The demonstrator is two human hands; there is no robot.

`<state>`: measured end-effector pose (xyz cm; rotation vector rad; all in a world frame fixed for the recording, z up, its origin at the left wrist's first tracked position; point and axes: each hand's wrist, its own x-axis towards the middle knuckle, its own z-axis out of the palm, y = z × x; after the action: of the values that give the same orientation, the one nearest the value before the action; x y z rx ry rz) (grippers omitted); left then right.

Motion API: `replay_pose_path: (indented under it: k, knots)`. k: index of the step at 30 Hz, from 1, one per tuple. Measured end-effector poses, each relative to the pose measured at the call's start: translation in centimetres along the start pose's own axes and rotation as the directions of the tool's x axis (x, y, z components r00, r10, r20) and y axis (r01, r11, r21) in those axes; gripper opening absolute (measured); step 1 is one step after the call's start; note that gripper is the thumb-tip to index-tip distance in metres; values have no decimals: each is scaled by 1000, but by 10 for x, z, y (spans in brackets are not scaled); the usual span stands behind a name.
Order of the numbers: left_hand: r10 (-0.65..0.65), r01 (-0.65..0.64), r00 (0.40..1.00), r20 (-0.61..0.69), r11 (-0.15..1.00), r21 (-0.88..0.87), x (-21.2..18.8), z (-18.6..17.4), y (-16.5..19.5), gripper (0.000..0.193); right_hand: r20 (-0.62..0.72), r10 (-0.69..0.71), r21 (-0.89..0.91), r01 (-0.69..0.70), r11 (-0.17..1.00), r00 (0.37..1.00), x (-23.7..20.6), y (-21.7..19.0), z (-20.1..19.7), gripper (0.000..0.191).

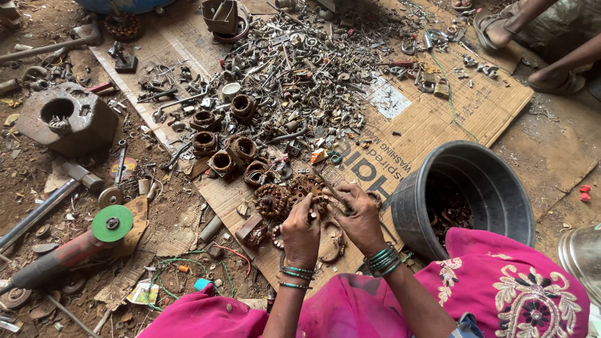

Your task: The person sits on the ground and uses a screwdriver to pry apart small, rusted metal components. They separate the pieces by hand and place the separated parts into a nearby bucket.

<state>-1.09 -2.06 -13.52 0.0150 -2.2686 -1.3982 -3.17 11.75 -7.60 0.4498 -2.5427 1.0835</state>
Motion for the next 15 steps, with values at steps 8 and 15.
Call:
replay_pose_path:
  k: [8,15]
  knots:
    - [2,-5,998,61,998,56,-1,1,3,36,64,-26,-5,26,1000,998,-6,1,1,27]
    - [152,-152,971,182,988,-12,9,-7,-2,27,181,304,165,-333,928,935,7,16,-2,15]
